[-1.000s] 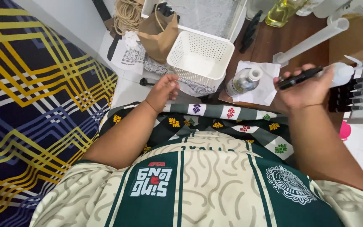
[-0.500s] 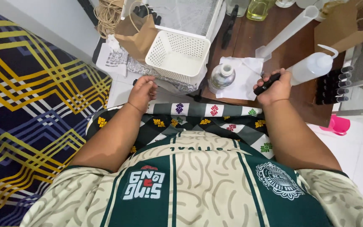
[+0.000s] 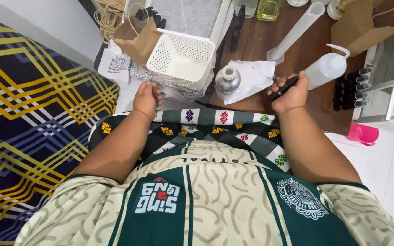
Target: Assembling small perfume bottles by attaching sprayers and caps, and using a syringe for liquid transfer.
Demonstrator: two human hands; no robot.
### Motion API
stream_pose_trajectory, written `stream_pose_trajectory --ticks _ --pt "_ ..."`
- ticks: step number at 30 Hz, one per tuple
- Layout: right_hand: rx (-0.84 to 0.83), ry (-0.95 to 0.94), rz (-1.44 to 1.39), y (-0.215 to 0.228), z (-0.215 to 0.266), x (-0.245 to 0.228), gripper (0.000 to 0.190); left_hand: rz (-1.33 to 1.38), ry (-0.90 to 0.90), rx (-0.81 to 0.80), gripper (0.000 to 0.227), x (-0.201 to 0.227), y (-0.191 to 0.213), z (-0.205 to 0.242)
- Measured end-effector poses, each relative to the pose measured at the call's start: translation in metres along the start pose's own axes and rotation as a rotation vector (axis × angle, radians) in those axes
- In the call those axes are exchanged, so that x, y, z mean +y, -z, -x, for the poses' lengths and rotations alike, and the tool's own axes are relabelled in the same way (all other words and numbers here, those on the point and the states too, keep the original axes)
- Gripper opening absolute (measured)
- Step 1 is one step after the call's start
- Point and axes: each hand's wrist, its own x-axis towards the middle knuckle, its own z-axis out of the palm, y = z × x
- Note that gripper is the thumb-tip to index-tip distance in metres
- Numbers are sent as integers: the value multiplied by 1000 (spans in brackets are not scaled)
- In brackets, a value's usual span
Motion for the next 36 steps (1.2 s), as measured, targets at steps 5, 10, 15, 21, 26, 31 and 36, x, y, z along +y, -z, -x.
stream_pose_trajectory --ticks 5,10,15,21,26,31,36 --pt "-26 5 35 1 2 -1 25 -33 -18 41 30 -3 -3 4" --pt "-6 -7 63 3 6 -5 22 -40 -36 50 26 -7 -1 4" --pt "-73 -12 -12 -2 22 -6 30 -3 -43 36 15 -6 5 10" --pt "-99 -5 24 7 13 -7 30 11 -70 18 12 -8 5 18" --pt "-151 -59 -3 12 11 -2 36 -18 -66 15 13 1 2 27" --pt "-203 67 266 11 10 9 26 80 21 14 14 21 -7 46" --pt "-219 198 379 4 20 12 21 310 146 11 17 34 -15 59"
